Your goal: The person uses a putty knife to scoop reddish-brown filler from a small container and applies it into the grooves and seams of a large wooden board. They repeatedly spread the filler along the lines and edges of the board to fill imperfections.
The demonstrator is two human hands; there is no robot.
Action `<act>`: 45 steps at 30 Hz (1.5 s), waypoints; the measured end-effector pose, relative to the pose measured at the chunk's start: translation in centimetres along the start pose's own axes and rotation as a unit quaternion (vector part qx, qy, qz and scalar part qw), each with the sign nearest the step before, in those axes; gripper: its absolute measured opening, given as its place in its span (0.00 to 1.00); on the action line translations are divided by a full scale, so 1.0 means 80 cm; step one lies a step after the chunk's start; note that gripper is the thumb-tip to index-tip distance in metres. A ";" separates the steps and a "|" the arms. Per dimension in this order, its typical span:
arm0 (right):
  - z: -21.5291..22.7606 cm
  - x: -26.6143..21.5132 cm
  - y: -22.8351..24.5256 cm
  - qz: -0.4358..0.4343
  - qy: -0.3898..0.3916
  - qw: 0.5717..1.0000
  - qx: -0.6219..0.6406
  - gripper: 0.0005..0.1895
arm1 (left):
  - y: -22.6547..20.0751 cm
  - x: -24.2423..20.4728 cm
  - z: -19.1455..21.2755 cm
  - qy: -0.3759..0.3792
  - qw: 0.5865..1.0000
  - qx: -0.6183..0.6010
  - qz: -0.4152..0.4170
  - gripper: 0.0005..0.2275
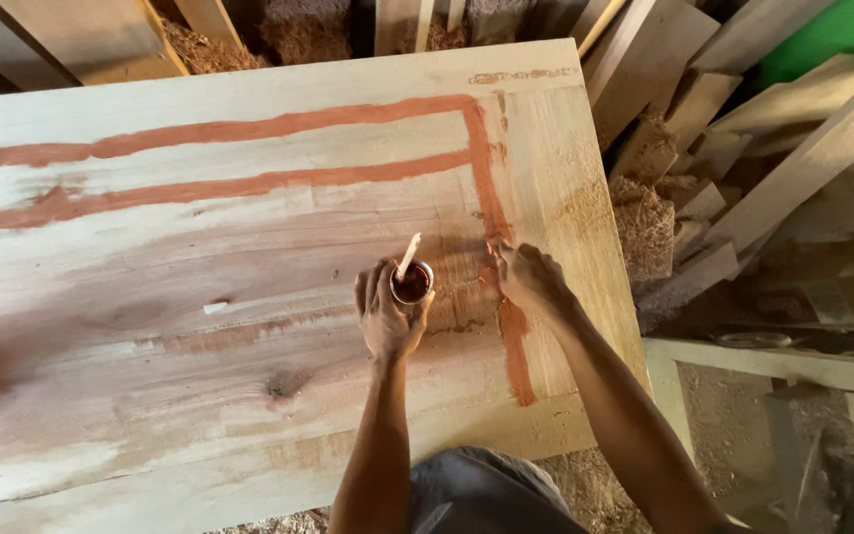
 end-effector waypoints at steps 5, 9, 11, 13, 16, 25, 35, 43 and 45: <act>-0.039 -0.013 -0.018 0.134 -0.020 0.990 0.025 0.24 | 0.005 -0.005 -0.005 -0.012 1.000 0.008 -0.007 0.30; -0.091 -0.067 -0.056 0.019 0.009 0.998 0.053 0.39 | 0.012 -0.004 -0.016 0.004 1.000 0.025 -0.001 0.29; -0.110 -0.100 -0.074 0.020 0.010 1.000 0.006 0.38 | 0.013 -0.006 -0.017 0.004 1.000 0.025 0.003 0.32; -0.113 -0.131 -0.083 0.057 -0.015 0.997 -0.051 0.34 | 0.014 -0.008 -0.018 0.005 1.000 0.023 0.001 0.32; -0.082 -0.155 -0.092 -0.103 0.124 0.986 -0.035 0.20 | 0.014 -0.008 -0.021 0.006 1.000 0.029 0.000 0.32; -0.007 -0.003 -0.003 0.105 -0.103 0.987 -0.067 0.15 | 0.023 -0.009 -0.028 0.000 1.000 0.017 -0.005 0.33; -0.063 -0.036 -0.020 0.013 -0.006 0.999 0.047 0.15 | 0.034 -0.016 -0.040 -0.007 1.000 0.017 0.007 0.30; -0.087 -0.125 -0.054 -0.002 0.034 0.999 -0.036 0.23 | 0.032 -0.013 -0.041 -0.008 1.000 0.025 0.004 0.32; -0.074 -0.143 -0.049 -0.011 0.069 0.996 -0.063 0.24 | 0.025 -0.013 -0.034 -0.007 1.000 0.026 0.005 0.32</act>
Point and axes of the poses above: each hand's wrist, its own x-axis towards the middle knuckle, its own z-axis out of the back of the hand, y = z × x, the point moved 1 cm from there along x, towards the middle knuckle, and after that the axes turned 9 degrees about x, right-handed, at the moved point
